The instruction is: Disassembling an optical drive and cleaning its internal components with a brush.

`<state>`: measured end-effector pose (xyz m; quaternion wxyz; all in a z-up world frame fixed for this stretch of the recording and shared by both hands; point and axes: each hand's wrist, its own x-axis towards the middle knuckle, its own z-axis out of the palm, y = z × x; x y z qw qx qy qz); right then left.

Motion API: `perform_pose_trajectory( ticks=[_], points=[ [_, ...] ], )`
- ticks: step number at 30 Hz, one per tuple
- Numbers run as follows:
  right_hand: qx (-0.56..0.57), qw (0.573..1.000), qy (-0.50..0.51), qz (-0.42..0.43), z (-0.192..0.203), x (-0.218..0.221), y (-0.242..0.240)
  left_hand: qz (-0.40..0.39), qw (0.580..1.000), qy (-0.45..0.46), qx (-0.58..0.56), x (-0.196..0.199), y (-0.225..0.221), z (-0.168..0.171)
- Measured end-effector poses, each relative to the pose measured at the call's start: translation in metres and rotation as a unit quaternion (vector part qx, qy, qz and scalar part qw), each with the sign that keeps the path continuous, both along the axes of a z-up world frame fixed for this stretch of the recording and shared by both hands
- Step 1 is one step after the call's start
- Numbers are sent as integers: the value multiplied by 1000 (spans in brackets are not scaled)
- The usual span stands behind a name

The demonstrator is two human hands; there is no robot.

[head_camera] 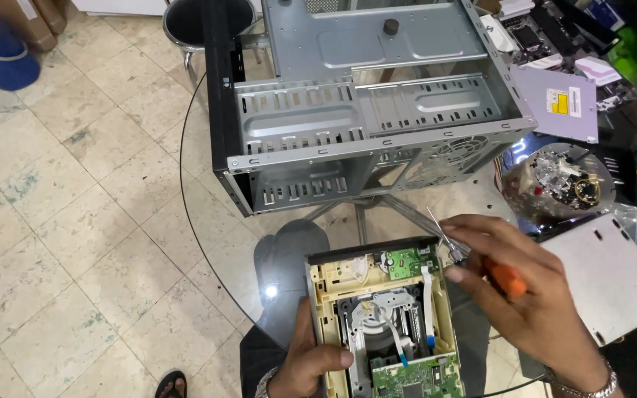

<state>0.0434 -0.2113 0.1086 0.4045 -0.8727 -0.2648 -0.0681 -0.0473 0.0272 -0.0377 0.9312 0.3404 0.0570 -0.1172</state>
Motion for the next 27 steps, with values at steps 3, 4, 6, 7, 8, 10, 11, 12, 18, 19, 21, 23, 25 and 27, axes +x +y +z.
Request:
perform_pose_trajectory(
  ticks=[3, 4, 6, 7, 8, 10, 11, 12, 18, 19, 21, 23, 25, 27],
  points=[
    [33, 995, 94, 12, 6, 1, 9, -31, 999, -38, -12, -4, 4, 8],
    [34, 995, 95, 11, 4, 1, 8, -32, 999, -37, -11, -6, 6, 13],
    [26, 998, 61, 11, 1, 1, 7, -63, 995, 81, -19, -11, 10, 23],
    [26, 998, 63, 11, -1, 1, 7, -63, 994, 82, -19, -12, 10, 22],
    [33, 997, 61, 15, -2, 1, 7, -65, 997, 36, -36, -13, 10, 21],
    [41, 997, 61, 19, -5, 1, 6, -68, 996, -10, -54, -14, 9, 17],
    [40, 998, 54, 13, -7, 1, 6, -64, 996, -25, -59, -14, 8, 14],
    [38, 998, 48, 7, -9, 0, 6, -60, 995, -38, -65, -15, 7, 11],
    [46, 998, 48, 2, -24, 1, 0, -48, 997, -52, 6, -15, 3, -11],
    [46, 998, 48, 3, -21, 2, 1, -46, 998, -52, 6, -13, 1, -14],
    [0, 999, -35, 19, -15, 6, 2, -19, 995, -44, 86, -6, -2, -20],
    [-17, 998, -61, 4, 1, -10, 17, 1, 993, -43, 105, 2, -7, -21],
    [-32, 996, -87, -15, 7, -18, 20, 18, 991, -44, 127, 14, -10, -18],
    [-96, 995, 11, 35, 2, -25, 12, 66, 975, -110, 183, 21, -11, -11]
  ],
)
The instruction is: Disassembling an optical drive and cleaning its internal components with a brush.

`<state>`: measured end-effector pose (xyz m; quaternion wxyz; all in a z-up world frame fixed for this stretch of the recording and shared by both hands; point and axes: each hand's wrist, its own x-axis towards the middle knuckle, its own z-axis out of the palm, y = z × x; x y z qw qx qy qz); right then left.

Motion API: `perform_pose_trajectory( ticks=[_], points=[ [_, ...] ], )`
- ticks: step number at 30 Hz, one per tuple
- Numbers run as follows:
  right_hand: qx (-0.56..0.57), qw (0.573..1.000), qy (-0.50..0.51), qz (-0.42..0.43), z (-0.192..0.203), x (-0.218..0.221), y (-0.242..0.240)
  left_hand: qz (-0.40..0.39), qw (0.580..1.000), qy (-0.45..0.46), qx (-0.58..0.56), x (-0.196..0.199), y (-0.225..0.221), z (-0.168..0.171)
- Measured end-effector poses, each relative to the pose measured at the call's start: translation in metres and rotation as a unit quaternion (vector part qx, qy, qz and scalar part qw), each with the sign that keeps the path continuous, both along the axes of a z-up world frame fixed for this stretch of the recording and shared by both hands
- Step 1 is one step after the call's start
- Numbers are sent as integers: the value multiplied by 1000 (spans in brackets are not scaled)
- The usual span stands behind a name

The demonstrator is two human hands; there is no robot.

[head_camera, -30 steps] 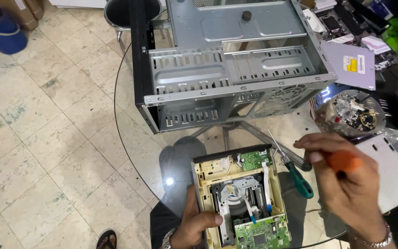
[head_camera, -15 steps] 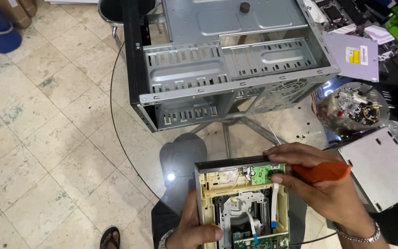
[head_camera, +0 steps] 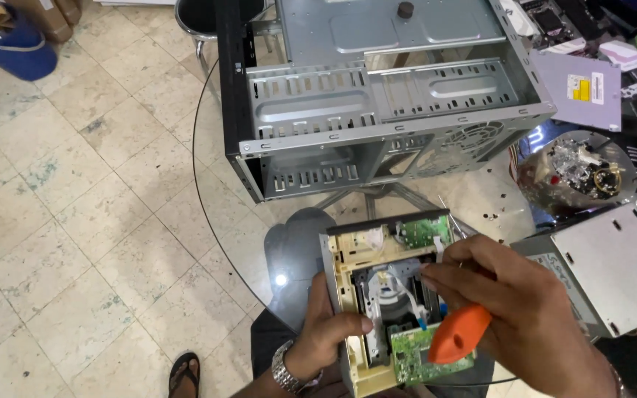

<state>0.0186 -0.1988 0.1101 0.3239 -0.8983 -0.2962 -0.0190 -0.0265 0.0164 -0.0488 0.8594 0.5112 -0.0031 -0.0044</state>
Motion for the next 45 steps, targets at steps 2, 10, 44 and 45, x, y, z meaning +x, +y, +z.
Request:
perform_pose_trajectory(
  ticks=[2, 10, 44, 45],
  points=[
    [-8, 1000, -16, 14, -3, 5, -7, -9, 1000, 10, -20, 2, 3, -6],
    [-15, 991, -79, 109, -4, 26, -7, 10, 1000, 20, 9, 8, 6, -1],
    [165, 943, 93, -273, -17, -32, 15, 187, 960, -208, 33, -9, -43, -74],
    [269, 861, 287, -323, -24, -35, 17, 114, 931, -54, -341, -9, -58, -69]
  ],
)
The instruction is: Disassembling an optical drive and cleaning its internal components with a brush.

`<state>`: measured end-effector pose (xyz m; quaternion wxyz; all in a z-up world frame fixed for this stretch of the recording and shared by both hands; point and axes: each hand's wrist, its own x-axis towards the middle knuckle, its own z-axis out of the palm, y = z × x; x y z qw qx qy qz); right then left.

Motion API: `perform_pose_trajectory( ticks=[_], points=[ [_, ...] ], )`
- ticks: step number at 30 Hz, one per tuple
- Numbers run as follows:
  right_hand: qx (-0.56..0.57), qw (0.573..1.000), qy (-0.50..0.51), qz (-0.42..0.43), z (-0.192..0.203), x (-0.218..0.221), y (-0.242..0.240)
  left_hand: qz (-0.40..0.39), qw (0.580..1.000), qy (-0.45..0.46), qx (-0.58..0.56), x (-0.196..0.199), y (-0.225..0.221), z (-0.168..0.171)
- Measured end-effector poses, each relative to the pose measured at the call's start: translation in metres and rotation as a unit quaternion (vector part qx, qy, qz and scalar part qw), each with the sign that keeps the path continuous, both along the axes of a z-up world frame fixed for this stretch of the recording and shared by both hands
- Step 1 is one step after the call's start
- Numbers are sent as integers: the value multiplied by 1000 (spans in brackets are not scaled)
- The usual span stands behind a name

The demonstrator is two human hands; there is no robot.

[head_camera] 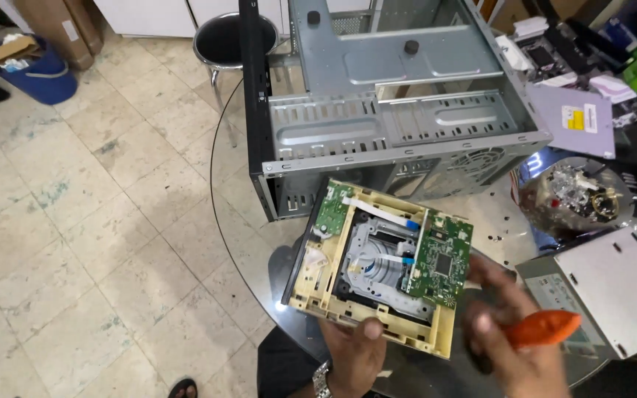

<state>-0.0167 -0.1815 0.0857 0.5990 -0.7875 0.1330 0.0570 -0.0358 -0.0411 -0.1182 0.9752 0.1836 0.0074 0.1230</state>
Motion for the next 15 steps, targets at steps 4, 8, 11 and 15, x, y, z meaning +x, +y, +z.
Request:
perform_pose_trajectory(
  ticks=[4, 8, 11, 15],
  points=[
    [114, 989, 49, -79, -43, -14, 0, 71, 992, -37, 101, 4, -12, 7],
    [177, 982, -69, -15, -59, 9, -42, -112, 974, -151, -127, 28, 15, 69],
    [208, 970, -109, 61, -56, 43, -72, -128, 966, -198, -106, 21, 52, 133],
    [143, 962, -132, 190, -24, 68, -63, -75, 958, 277, 13, 31, 55, 184]
  ],
)
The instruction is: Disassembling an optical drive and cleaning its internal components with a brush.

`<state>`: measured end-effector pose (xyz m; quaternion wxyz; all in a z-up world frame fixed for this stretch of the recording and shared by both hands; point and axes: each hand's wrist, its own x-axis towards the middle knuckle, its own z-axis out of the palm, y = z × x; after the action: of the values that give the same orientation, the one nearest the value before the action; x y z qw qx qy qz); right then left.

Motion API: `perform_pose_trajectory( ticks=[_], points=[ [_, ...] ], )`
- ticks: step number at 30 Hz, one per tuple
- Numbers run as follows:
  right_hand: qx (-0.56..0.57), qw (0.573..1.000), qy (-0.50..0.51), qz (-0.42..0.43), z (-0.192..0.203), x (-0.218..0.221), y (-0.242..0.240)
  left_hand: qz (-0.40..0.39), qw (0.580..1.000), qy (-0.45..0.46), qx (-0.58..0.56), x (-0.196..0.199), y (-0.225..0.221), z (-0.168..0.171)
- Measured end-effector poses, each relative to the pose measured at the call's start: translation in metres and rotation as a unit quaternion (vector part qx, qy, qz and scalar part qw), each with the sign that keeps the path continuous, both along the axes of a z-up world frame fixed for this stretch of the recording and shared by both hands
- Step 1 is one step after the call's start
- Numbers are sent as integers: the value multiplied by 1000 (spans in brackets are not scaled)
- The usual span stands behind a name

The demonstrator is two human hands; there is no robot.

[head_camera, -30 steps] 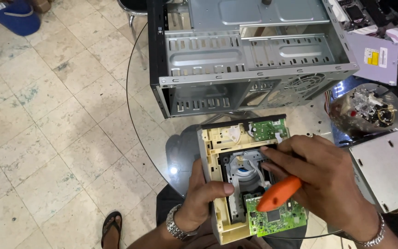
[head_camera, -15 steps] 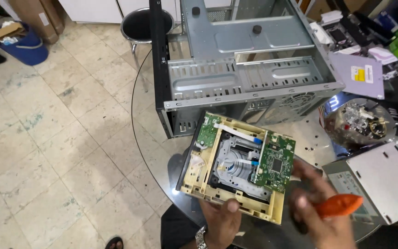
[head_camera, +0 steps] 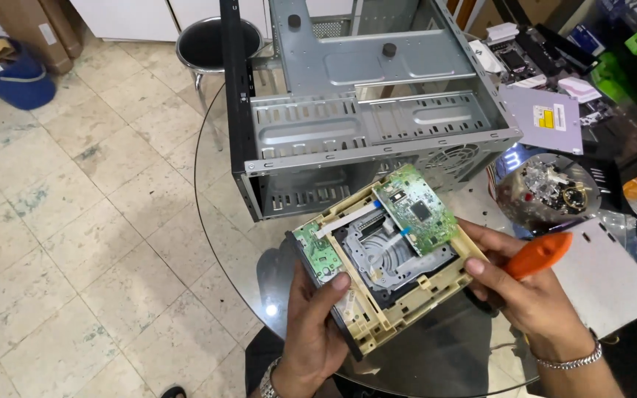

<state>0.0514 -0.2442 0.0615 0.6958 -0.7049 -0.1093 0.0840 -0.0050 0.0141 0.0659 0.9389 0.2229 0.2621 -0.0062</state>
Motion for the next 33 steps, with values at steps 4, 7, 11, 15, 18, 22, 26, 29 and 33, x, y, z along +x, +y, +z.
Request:
perform_pose_trajectory(
  ticks=[4, 7, 11, 15, 18, 22, 26, 29, 33],
  points=[
    [-257, 963, 2, -80, 42, -11, 37, 31, 999, -24, 9, -1, -7, -3],
    [-351, 856, -335, -180, 43, -25, 45, 54, 996, -57, 52, -5, -12, -10],
    [-363, 824, -410, -149, 53, -17, 52, 16, 860, -240, 451, -22, -5, -73],
    [-404, 836, -350, -126, 44, -11, 51, 31, 974, -100, 200, -19, -26, -17],
    [-407, 857, -299, -105, 39, -12, 51, 72, 971, -133, 185, -23, -38, -29],
    [-410, 852, -308, -106, 31, -12, 56, 72, 968, -155, 184, -28, -43, -24],
    [-392, 861, -306, -109, 31, -12, 61, 75, 963, -150, 213, -29, -46, -25],
    [-374, 867, -309, -110, 31, -11, 61, 74, 962, -137, 226, -30, -47, -29],
    [-358, 871, -321, -101, 34, -10, 64, 62, 958, -142, 242, -30, -46, -32]
  ],
)
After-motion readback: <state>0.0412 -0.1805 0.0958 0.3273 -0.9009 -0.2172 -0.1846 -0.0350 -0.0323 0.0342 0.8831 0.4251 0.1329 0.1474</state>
